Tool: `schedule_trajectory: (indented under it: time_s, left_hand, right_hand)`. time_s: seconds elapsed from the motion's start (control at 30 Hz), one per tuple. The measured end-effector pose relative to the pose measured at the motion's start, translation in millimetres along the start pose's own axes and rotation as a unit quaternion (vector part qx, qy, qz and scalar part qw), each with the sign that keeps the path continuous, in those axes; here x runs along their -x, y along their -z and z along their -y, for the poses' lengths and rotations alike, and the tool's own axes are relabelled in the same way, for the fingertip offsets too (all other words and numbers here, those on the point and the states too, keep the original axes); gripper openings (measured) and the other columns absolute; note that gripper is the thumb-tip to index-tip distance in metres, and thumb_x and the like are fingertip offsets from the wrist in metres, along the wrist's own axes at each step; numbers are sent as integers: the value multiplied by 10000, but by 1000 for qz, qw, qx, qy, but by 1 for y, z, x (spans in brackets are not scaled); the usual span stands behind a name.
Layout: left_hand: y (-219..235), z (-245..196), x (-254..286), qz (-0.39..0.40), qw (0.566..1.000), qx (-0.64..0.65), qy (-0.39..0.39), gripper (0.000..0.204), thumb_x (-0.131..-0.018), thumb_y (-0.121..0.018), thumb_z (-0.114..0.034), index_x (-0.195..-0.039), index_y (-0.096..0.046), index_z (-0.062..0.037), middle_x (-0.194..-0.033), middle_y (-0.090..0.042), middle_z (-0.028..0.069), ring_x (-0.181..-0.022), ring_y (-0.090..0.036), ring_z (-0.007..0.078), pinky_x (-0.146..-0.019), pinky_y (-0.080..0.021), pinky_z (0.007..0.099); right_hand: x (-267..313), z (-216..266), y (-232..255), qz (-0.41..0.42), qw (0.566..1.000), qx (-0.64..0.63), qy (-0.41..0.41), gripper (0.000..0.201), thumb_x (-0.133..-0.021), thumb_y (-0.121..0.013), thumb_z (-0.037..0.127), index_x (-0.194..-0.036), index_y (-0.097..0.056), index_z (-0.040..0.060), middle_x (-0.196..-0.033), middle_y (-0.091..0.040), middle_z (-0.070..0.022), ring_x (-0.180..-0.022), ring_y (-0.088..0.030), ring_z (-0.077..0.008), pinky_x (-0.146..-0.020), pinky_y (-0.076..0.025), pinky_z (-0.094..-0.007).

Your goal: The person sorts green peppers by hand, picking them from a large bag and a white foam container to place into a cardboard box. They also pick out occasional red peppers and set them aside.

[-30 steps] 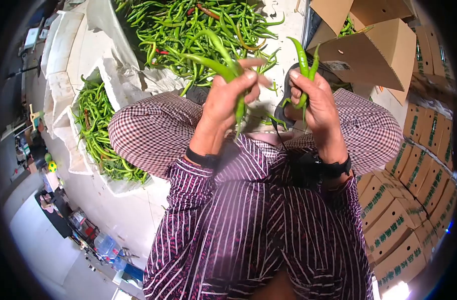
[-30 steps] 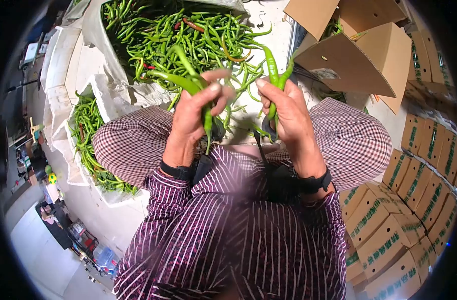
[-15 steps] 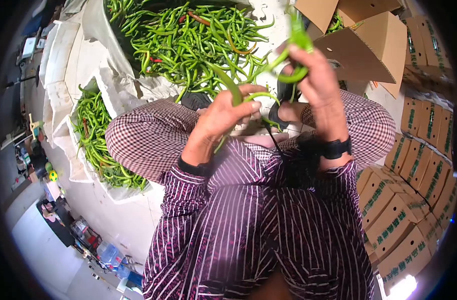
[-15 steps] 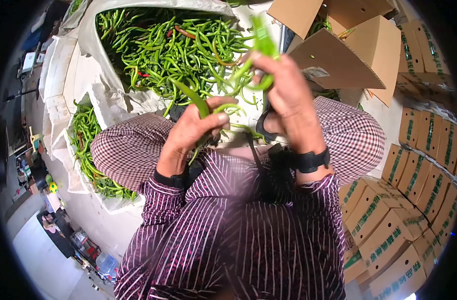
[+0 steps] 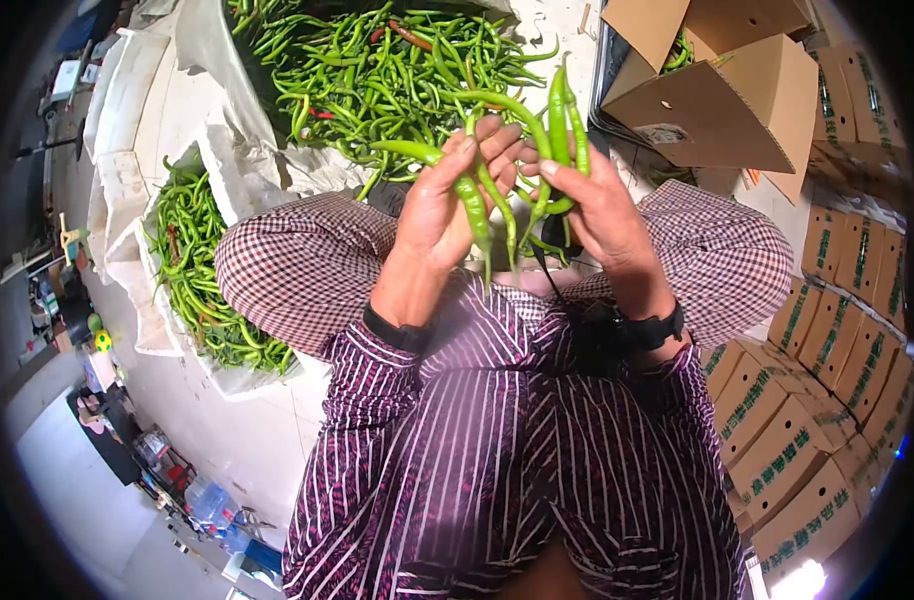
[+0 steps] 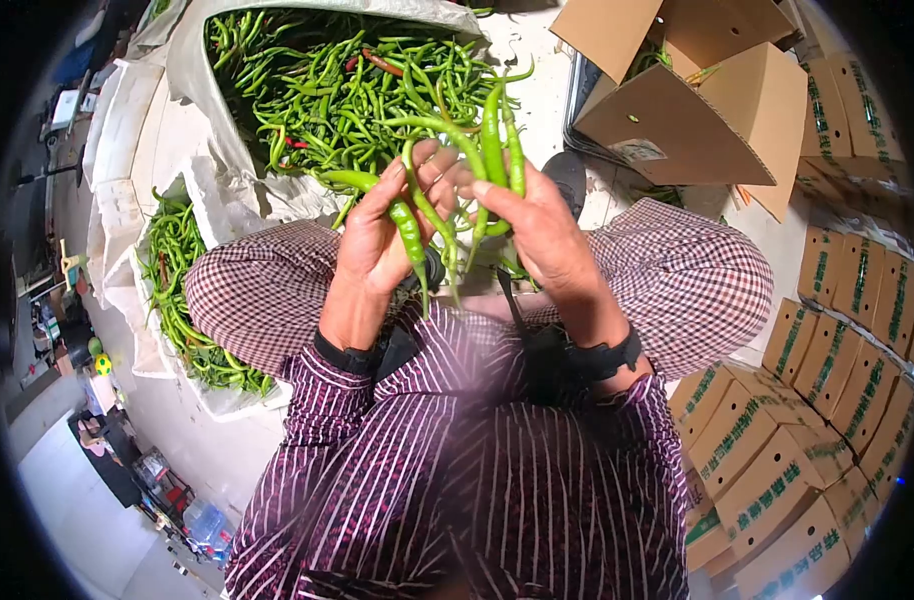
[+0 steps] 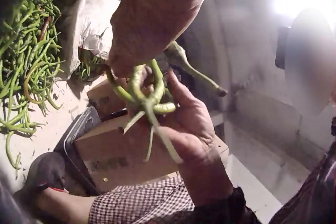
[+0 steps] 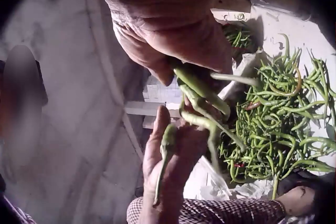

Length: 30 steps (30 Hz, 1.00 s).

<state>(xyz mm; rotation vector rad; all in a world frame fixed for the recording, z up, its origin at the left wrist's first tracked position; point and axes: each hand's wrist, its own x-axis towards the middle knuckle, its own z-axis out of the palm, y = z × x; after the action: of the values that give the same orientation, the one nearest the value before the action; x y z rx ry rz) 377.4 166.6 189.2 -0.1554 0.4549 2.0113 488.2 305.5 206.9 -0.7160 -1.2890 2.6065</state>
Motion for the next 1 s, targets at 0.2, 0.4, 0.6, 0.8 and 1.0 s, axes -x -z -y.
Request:
schedule_trajectory:
  time_s: [0.2,0.4,0.6,0.8,1.0]
  left_hand:
    - [-10,16,-3,-107,976,-186,-36,445,-928,-606,-224,-1278,-466,12,-1159,-565,97,-1074,-543,179,-956,-442,322]
    - [-17,24,-2,-84,954,-287,-26,444,-848,-693,-128,-1215,-499,29,-1103,-575,96,-1031,-551,164,-906,-451,289]
    - [-8,30,-15,-134,968,-205,-52,334,-856,-676,-129,-1131,-537,1,-1037,-600,71,-973,-583,172,-891,-483,308]
    - [15,-3,-24,-73,992,6,-101,412,-834,-579,-29,-1230,-465,-28,-971,-628,129,-982,-601,274,-929,-490,437]
    - [4,-7,-17,31,997,27,-71,556,-788,-555,25,-1324,-412,-4,-1130,-570,126,-1102,-535,270,-1046,-400,460]
  right_hand:
    - [0,-22,-15,85,976,198,11,536,-914,-583,158,-1393,-387,21,-1311,-506,-90,-1199,-479,-170,-1025,-373,-303]
    - [-10,-46,-6,40,873,427,234,572,-742,-549,61,-1299,-431,9,-1131,-525,-209,-1039,-478,-414,-915,-380,-493]
    - [-13,-40,-28,-75,692,672,252,474,-805,-511,60,-1272,-445,5,-1133,-522,-181,-1197,-450,-344,-931,-361,-456]
    - [34,-7,-50,58,671,665,321,332,-768,-559,83,-1088,-614,17,-1178,-572,-169,-1156,-521,-292,-956,-390,-436]
    - [44,36,-5,-207,885,378,175,284,-865,-552,135,-1109,-619,6,-1050,-636,-127,-1029,-590,-195,-781,-508,-334]
